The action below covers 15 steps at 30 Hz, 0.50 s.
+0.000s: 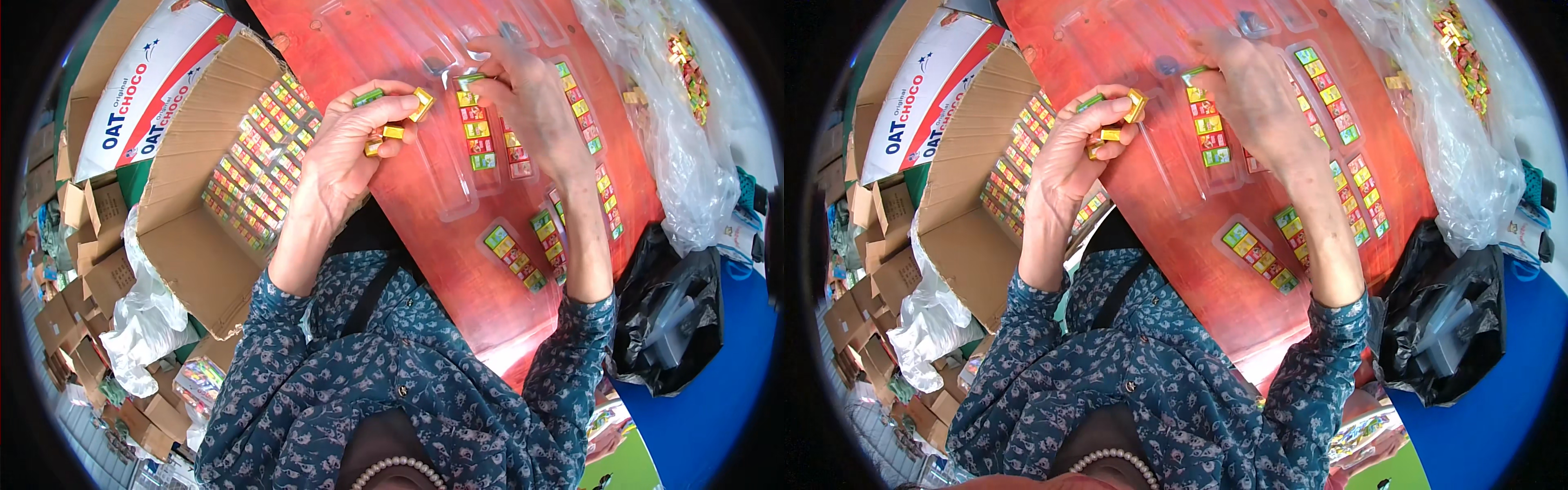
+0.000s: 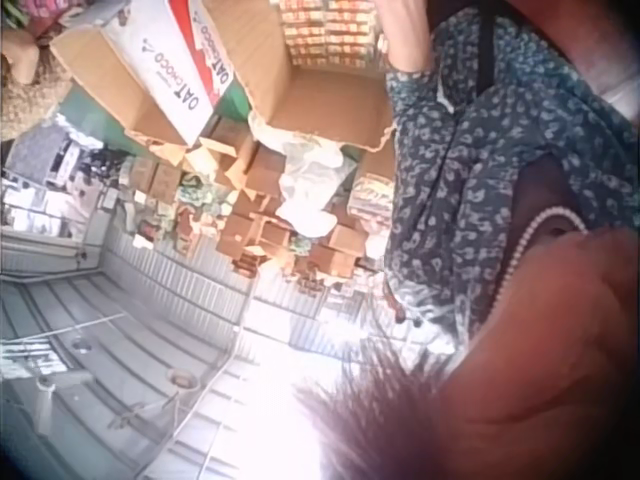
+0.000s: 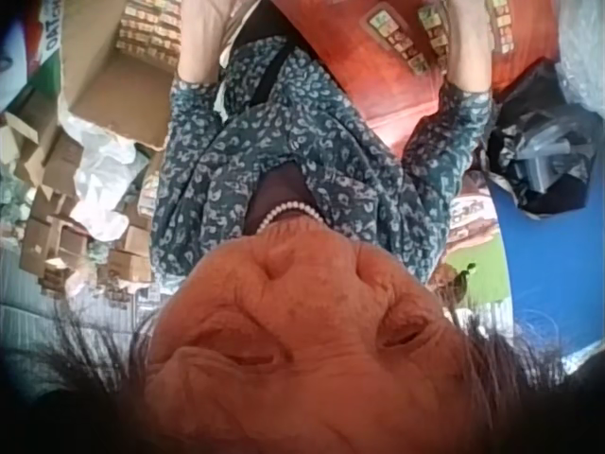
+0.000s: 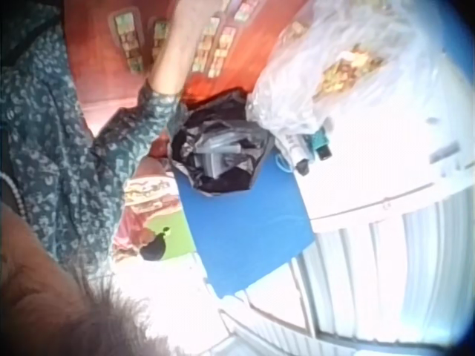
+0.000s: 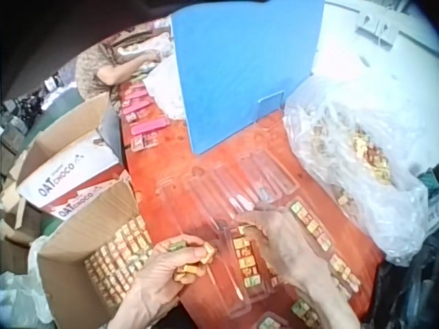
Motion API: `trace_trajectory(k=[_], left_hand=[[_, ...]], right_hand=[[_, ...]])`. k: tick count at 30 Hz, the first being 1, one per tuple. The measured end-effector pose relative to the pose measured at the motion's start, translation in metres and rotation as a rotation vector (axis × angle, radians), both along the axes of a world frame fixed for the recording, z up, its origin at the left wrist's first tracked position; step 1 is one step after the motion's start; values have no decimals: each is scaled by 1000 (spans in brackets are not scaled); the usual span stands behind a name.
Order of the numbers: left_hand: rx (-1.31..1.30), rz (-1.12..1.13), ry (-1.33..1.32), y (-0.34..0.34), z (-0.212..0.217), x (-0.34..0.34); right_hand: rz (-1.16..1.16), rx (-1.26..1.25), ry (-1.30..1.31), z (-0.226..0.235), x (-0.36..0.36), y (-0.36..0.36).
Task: Organizing small wrapped snack items and placing them into clear plastic containers at a workbench.
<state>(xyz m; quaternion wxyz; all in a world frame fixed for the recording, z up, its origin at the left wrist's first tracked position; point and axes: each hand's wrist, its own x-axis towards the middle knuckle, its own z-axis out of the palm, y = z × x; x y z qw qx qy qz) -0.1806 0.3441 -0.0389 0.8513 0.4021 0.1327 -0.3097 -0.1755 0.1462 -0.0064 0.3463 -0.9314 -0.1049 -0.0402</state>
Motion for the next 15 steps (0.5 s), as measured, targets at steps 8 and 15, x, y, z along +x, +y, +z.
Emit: trace_trajectory(k=[8, 15], left_hand=[[-22, -2, 7, 1, -2, 0], [-37, 6, 18, 2, -1, 0]], right_hand=[[24, -60, -15, -16, 6, -3], [-24, -105, 35, -16, 7, 1]])
